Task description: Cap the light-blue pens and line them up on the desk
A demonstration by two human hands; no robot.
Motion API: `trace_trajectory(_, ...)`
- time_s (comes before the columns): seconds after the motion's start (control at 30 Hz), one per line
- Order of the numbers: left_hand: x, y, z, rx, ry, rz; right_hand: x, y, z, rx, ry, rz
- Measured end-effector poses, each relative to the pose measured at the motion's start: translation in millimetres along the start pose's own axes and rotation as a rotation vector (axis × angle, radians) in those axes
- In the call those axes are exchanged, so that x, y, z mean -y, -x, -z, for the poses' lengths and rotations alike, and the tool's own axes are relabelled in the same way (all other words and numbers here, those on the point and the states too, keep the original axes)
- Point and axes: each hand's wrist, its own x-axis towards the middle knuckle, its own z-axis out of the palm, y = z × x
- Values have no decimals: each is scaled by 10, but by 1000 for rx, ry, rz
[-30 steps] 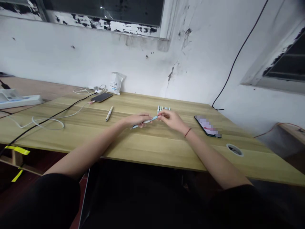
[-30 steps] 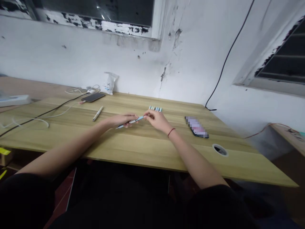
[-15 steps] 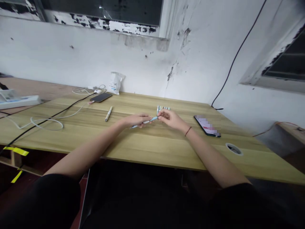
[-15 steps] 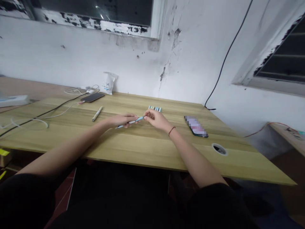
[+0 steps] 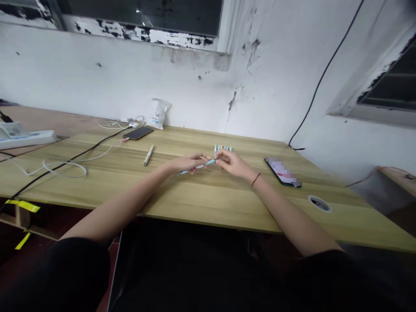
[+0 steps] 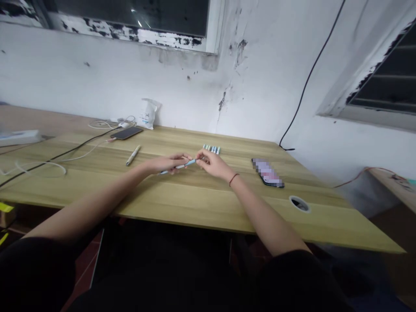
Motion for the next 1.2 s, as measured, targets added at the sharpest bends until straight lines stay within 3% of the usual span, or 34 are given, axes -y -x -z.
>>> trace_trajectory(0.13,-1,1,-6,13,-20,8,35,-8,2,18,127,-26)
trace_trajectory(0.37,47,-32,5,41,15,-24,71,-2,-20,-42,69,-7)
trace_trajectory(0.57,24,-6,3,38,-43,-28,77,-6,-22,-63,202,-27)
trace_trajectory(0.83,23,-5,29,34,-45,-68,48,-25,-21,-132,54,7)
trace_trajectory(1.0,55,-8,225,73,-377,-96,34,-20,48,-277,175,3)
trace_trajectory(1.2,90,-28,378,-5,-741,-235,100,14,71,-221,477,76)
